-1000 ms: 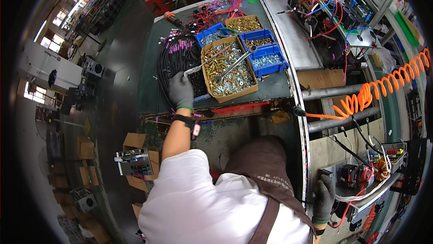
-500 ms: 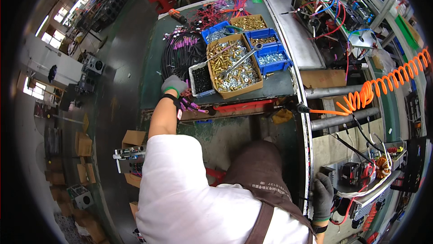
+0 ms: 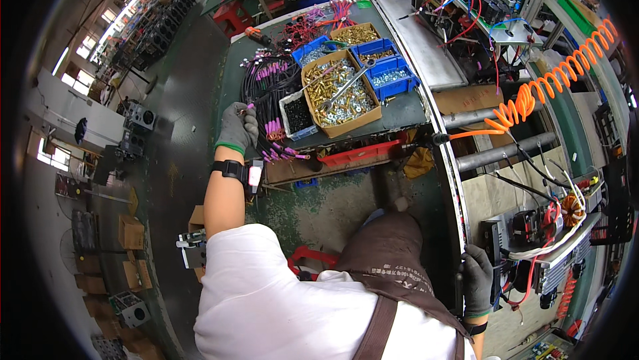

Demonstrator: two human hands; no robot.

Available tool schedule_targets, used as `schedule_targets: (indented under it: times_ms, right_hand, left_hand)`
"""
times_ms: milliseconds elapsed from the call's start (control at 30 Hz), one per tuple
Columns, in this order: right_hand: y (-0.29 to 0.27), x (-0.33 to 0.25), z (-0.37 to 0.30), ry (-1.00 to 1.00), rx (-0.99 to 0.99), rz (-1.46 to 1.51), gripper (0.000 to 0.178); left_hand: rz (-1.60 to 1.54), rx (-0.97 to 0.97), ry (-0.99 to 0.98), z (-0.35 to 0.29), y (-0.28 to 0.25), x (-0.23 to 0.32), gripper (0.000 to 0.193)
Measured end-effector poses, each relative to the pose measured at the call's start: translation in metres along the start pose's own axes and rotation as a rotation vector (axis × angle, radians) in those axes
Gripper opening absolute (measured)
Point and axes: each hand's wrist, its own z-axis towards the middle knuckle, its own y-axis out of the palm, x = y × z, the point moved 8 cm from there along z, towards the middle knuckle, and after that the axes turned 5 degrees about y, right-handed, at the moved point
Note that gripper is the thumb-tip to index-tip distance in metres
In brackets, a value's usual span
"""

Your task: Assemble electrical components and wiring onto an industrial unit at a workstation.

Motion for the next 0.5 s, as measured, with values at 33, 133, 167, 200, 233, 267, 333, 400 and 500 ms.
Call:
schedule_targets:
  times_ms: [33,133,167,200,233,267,333,400,500]
  right_hand:
    - [0.0,0.003,-0.002,-0.001,-0.015,0.033,0.019]
    - [-0.008,0.014,-0.012,0.013,-0.01,0.047,0.021]
    - [-0.009,0.017,-0.016,-0.003,-0.033,0.059,0.021]
    - [-0.013,0.017,-0.019,-0.052,-0.01,0.051,0.021]
    - [-0.017,0.016,-0.022,-0.114,0.01,0.041,0.022]
    - [-0.021,0.019,-0.025,-0.106,0.019,0.047,0.022]
    - [-0.02,0.007,-0.037,-0.312,-0.018,-0.171,0.024]
    - [-0.03,0.016,-0.043,-0.228,0.006,0.017,0.024]
    - [-0.04,0.016,-0.053,-0.24,0.106,0.05,0.026]
  left_hand:
    - [0.016,-0.014,0.022,-0.007,0.003,0.001,0.012]
    - [-0.217,-0.339,-0.138,-0.033,0.037,-0.014,0.019]
    - [-0.202,-0.391,-0.119,-0.041,0.044,-0.014,0.019]
    - [-0.224,-0.513,-0.159,-0.052,0.059,-0.02,0.02]
    - [-0.239,-0.637,-0.225,-0.066,0.075,-0.03,0.02]
    - [-0.237,-0.656,-0.206,-0.077,0.084,-0.038,0.018]
    - [-0.286,-0.702,-0.248,-0.103,0.11,-0.069,0.017]
    - [-0.089,-0.749,-0.195,-0.135,0.135,-0.117,0.014]
    - [0.689,-0.81,0.189,-0.196,0.162,-0.206,0.014]
